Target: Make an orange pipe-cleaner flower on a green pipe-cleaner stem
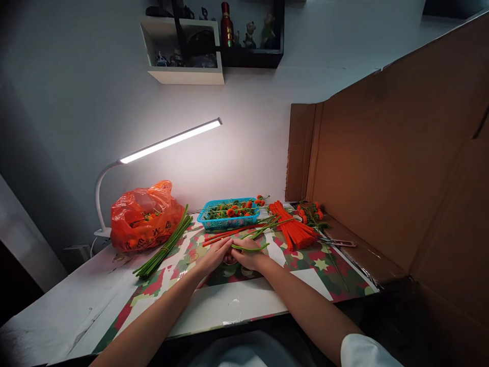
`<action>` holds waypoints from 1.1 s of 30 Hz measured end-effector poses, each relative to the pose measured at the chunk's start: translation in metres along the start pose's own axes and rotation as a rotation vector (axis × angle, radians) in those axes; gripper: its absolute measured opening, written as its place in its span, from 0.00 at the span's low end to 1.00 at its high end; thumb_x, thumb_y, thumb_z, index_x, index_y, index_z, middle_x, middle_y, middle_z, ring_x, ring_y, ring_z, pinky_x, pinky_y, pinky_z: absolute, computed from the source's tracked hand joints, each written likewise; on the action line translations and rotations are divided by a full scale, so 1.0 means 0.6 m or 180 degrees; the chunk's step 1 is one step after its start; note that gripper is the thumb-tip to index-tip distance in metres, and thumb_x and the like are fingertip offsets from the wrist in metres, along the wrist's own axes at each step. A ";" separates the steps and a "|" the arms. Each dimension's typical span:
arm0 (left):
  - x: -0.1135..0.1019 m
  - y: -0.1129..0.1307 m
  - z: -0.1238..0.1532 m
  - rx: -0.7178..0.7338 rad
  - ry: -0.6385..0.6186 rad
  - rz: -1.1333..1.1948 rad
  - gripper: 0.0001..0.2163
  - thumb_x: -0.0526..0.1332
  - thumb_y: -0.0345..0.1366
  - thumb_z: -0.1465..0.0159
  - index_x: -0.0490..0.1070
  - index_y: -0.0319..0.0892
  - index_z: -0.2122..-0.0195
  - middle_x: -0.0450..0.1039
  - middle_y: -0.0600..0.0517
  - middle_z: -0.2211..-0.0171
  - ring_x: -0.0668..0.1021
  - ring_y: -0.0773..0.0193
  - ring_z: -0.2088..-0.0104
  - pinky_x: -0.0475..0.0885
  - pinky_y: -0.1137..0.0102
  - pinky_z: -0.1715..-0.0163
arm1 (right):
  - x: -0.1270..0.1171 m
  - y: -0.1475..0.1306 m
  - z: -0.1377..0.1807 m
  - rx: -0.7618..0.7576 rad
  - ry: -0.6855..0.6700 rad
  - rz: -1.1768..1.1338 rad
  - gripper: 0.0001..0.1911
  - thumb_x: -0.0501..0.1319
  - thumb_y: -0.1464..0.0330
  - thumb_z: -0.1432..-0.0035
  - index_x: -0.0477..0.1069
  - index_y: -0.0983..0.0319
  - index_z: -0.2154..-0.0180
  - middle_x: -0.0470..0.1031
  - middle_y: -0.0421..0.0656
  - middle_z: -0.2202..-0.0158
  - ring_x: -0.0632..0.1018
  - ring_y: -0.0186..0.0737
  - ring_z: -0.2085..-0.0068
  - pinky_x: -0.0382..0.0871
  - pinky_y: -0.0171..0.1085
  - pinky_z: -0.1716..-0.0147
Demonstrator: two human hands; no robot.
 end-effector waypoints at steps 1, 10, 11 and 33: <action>-0.002 0.005 0.001 0.0052 0.0039 -0.0046 0.18 0.52 0.52 0.40 0.64 0.42 0.74 0.63 0.56 0.77 0.66 0.66 0.76 0.63 0.72 0.75 | 0.000 0.000 0.000 -0.0007 0.0004 -0.0013 0.08 0.52 0.74 0.46 0.67 0.61 0.72 0.72 0.38 0.74 0.68 0.33 0.74 0.58 0.31 0.75; 0.000 0.008 0.005 -0.0223 0.0147 0.0403 0.20 0.51 0.56 0.42 0.62 0.42 0.77 0.63 0.56 0.83 0.65 0.67 0.80 0.60 0.72 0.79 | 0.003 0.017 -0.002 0.0014 0.0207 0.0085 0.08 0.52 0.72 0.44 0.66 0.60 0.74 0.71 0.37 0.76 0.68 0.34 0.75 0.58 0.32 0.75; 0.000 0.007 0.004 -0.0239 0.0150 0.0441 0.21 0.51 0.56 0.42 0.61 0.42 0.77 0.62 0.56 0.83 0.64 0.68 0.81 0.59 0.72 0.80 | 0.003 0.018 -0.002 0.0025 0.0228 0.0087 0.09 0.52 0.72 0.44 0.66 0.60 0.74 0.71 0.37 0.76 0.68 0.34 0.75 0.57 0.32 0.75; -0.003 0.012 0.008 -0.0006 0.0255 0.0427 0.17 0.50 0.51 0.40 0.56 0.43 0.77 0.57 0.58 0.82 0.60 0.68 0.79 0.57 0.72 0.78 | -0.008 0.005 -0.003 -0.0034 0.0495 -0.0518 0.16 0.49 0.65 0.37 0.69 0.62 0.74 0.74 0.40 0.74 0.72 0.36 0.71 0.63 0.33 0.68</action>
Point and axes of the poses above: each hand's wrist, its own z-axis away from the middle knuckle, its own x-axis out of the palm, y = z × x, the point moved 7 cm from there along -z, towards the middle knuckle
